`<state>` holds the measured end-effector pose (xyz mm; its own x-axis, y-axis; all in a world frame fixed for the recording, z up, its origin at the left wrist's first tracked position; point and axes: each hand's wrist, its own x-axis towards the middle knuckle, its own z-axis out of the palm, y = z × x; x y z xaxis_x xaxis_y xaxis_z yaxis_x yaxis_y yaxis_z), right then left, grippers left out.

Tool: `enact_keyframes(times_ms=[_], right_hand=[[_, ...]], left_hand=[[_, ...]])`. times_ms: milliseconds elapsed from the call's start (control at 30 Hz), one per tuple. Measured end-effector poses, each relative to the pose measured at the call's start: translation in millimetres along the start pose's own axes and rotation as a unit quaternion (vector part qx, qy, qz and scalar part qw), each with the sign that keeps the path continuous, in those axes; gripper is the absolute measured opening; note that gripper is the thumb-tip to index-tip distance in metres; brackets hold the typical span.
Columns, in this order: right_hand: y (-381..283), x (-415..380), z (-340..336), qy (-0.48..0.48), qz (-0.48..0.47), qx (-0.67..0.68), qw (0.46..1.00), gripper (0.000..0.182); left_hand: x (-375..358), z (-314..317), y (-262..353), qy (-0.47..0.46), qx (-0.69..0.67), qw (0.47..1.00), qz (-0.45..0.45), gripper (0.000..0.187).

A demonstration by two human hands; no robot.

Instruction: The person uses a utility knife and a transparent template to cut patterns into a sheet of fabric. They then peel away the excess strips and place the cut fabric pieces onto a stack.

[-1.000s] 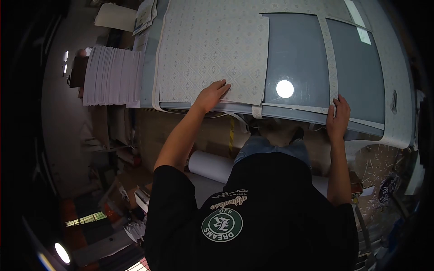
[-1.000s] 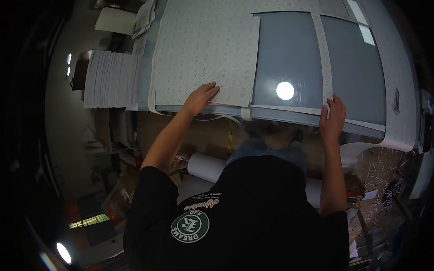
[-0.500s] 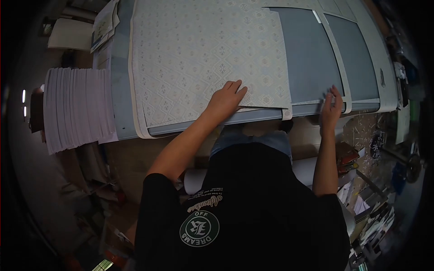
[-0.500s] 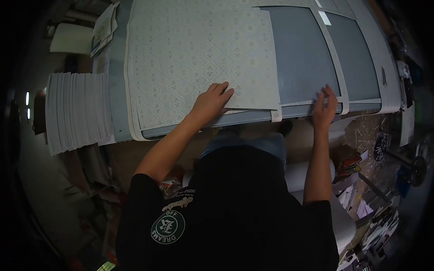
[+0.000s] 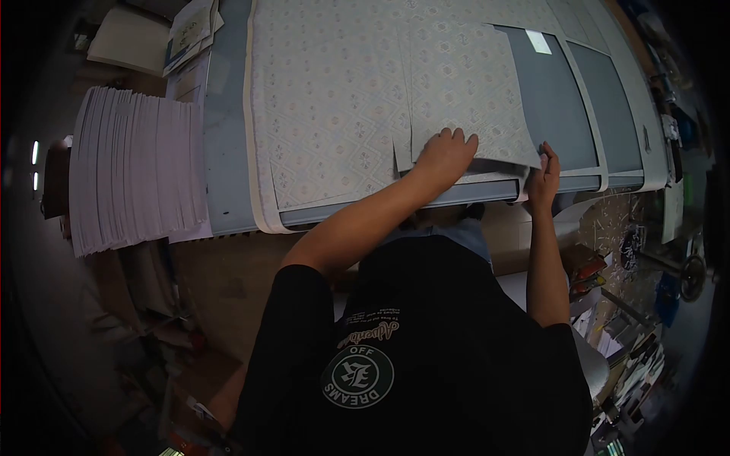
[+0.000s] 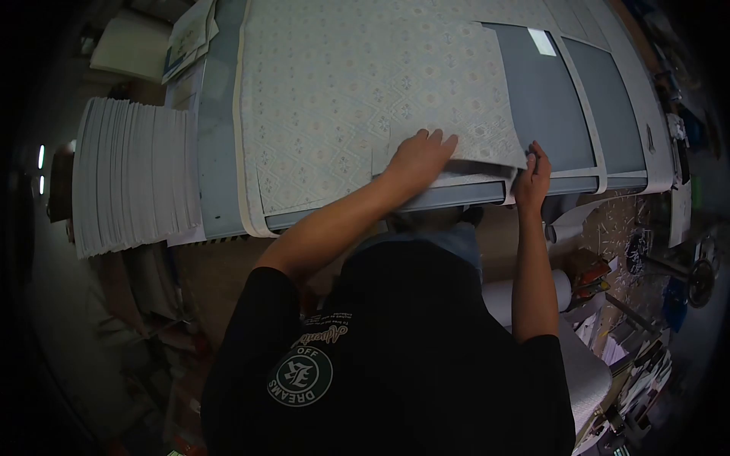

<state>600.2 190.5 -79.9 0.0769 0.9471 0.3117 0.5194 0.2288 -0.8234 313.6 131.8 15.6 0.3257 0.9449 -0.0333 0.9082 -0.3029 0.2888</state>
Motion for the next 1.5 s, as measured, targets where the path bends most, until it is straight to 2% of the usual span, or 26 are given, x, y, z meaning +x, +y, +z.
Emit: enact_keyframes(times_ms=[67, 133, 200, 267, 300, 367, 433, 467, 533, 633, 867, 1067, 1100, 1133, 1167, 1267, 1300, 1333, 1367, 1400, 1433, 1467, 1500], right_hand=[[0, 4, 2, -0.004, -0.007, -0.046, 0.999, 0.033], [5, 5, 2, -0.001, -0.019, -0.053, 0.998, 0.032], [11, 1, 3, 0.001, -0.025, -0.06, 0.998, 0.032], [9, 3, 3, 0.0, -0.057, -0.09, 0.994, 0.031], [9, 3, 4, -0.003, -0.054, -0.084, 0.995, 0.031], [8, 3, 5, -0.003, -0.078, -0.145, 0.986, 0.029], [7, 5, 5, -0.005, -0.086, -0.154, 0.984, 0.029], [7, 5, 4, -0.004, -0.095, -0.166, 0.982, 0.029], [6, 3, 5, -0.005, -0.096, -0.167, 0.981, 0.028], [9, 6, 3, -0.008, -0.099, -0.176, 0.979, 0.028], [11, 7, 3, -0.014, -0.109, -0.196, 0.974, 0.027], [14, 8, 2, -0.024, -0.096, -0.172, 0.98, 0.027], [20, 12, 1, -0.021, -0.097, -0.174, 0.98, 0.027], [27, 15, -1, -0.043, -0.06, -0.119, 0.99, 0.028], [32, 18, -3, -0.065, -0.022, -0.062, 0.996, 0.028], [-10, 11, 1, -0.032, -0.012, -0.11, 0.993, 0.029], [-34, 6, 6, -0.029, -0.013, -0.108, 0.994, 0.029], [-65, 0, 12, -0.049, -0.036, -0.061, 0.996, 0.029], [-90, -7, 19, -0.07, -0.058, -0.013, 0.996, 0.031], [-109, -14, 27, -0.124, -0.034, 0.07, 0.989, 0.03], [-124, -23, 34, -0.202, 0.01, 0.147, 0.968, 0.031], [-138, -30, 41, -0.277, 0.052, 0.222, 0.933, 0.032], [-155, -38, 50, -0.34, 0.065, 0.264, 0.9, 0.04]], left_hand=[[-1, -53, -14, 0.112, 0.008, 0.994, -0.001, 0.043], [-17, -103, -46, 0.301, 0.05, 0.951, 0.048, 0.047], [-48, -142, -80, 0.391, 0.137, 0.909, 0.057, 0.054], [-91, -156, -114, 0.428, 0.138, 0.892, 0.05, 0.054], [-113, -155, -123, 0.424, 0.142, 0.893, 0.049, 0.054], [-160, -136, -133, 0.343, 0.129, 0.93, 0.005, 0.053], [-195, -104, -138, 0.195, 0.083, 0.976, -0.048, 0.057], [-212, -75, -148, 0.194, 0.084, 0.976, -0.05, 0.057], [-238, -27, -165, 0.027, 0.082, 0.991, -0.106, 0.062], [-246, -21, -160, -0.004, 0.067, 0.991, -0.118, 0.065], [-243, -35, -165, -0.033, 0.027, 0.995, -0.085, 0.066], [-233, -31, -150, -0.059, 0.08, 0.993, -0.071, 0.065], [-232, -26, -143, -0.067, 0.161, 0.982, -0.075, 0.065], [-230, -23, -138, -0.074, 0.241, 0.964, -0.078, 0.065], [-230, -23, -137, -0.07, 0.242, 0.965, -0.077, 0.065], [-228, -33, -144, -0.065, 0.207, 0.971, -0.096, 0.066], [-227, -43, -152, -0.013, 0.09, 0.989, -0.117, 0.069], [-227, -54, -157, 0.039, -0.029, 0.99, -0.135, 0.072], [-226, -74, -157, 0.039, -0.028, 0.99, -0.132, 0.072], [-222, -102, -152, 0.069, -0.033, 0.981, -0.179, 0.075], [-217, -127, -146, 0.1, -0.036, 0.968, -0.226, 0.077], [-210, -145, -137, 0.101, -0.034, 0.969, -0.223, 0.077], [-204, -160, -127, 0.124, -0.05, 0.963, -0.235, 0.078]])
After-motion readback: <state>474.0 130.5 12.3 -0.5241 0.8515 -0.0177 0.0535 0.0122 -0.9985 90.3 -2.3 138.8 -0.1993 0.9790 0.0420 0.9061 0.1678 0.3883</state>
